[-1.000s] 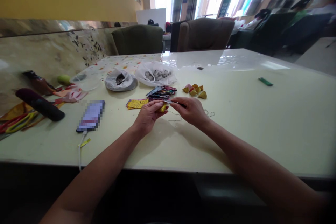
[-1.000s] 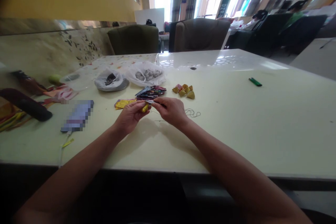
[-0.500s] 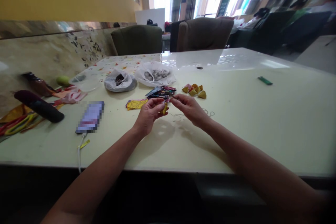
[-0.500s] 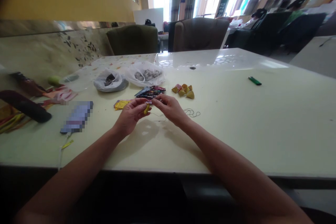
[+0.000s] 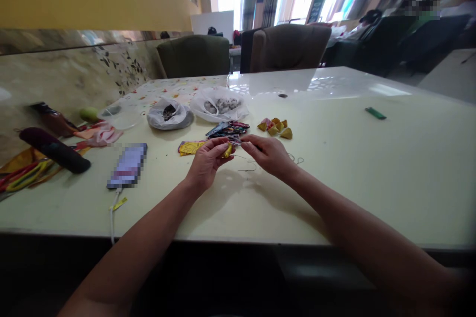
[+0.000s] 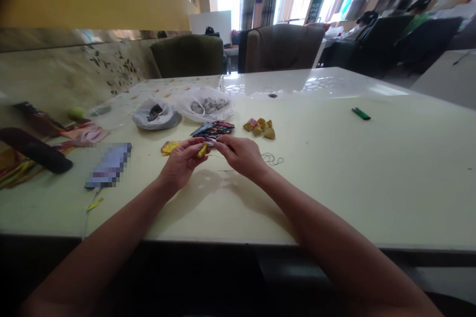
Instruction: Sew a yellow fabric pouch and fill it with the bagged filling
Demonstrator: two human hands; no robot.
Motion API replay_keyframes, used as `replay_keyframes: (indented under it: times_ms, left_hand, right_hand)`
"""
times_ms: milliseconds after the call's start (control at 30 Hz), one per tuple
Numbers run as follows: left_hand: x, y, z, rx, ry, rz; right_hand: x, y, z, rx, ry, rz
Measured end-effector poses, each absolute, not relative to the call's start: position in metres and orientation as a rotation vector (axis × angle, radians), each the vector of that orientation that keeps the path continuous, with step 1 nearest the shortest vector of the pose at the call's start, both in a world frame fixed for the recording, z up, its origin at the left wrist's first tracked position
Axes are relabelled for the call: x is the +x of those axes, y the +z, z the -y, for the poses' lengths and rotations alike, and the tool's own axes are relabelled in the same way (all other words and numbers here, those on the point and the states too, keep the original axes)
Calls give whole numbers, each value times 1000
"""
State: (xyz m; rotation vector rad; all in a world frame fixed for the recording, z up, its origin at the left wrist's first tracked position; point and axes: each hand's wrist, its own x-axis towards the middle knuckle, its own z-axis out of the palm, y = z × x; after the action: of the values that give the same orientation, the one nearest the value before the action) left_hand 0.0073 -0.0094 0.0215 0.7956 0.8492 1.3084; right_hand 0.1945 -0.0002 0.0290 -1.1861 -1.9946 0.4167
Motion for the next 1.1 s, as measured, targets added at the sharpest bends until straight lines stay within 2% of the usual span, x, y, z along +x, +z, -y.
replay_keyframes:
  times_ms: [233, 1100]
  left_hand:
    - [8, 21, 10, 825, 1304, -841]
    - [8, 20, 11, 875, 1266, -852]
  right_hand:
    - [192, 32, 4, -1265, 291, 2066]
    - [192, 29, 5, -1266, 190, 2015]
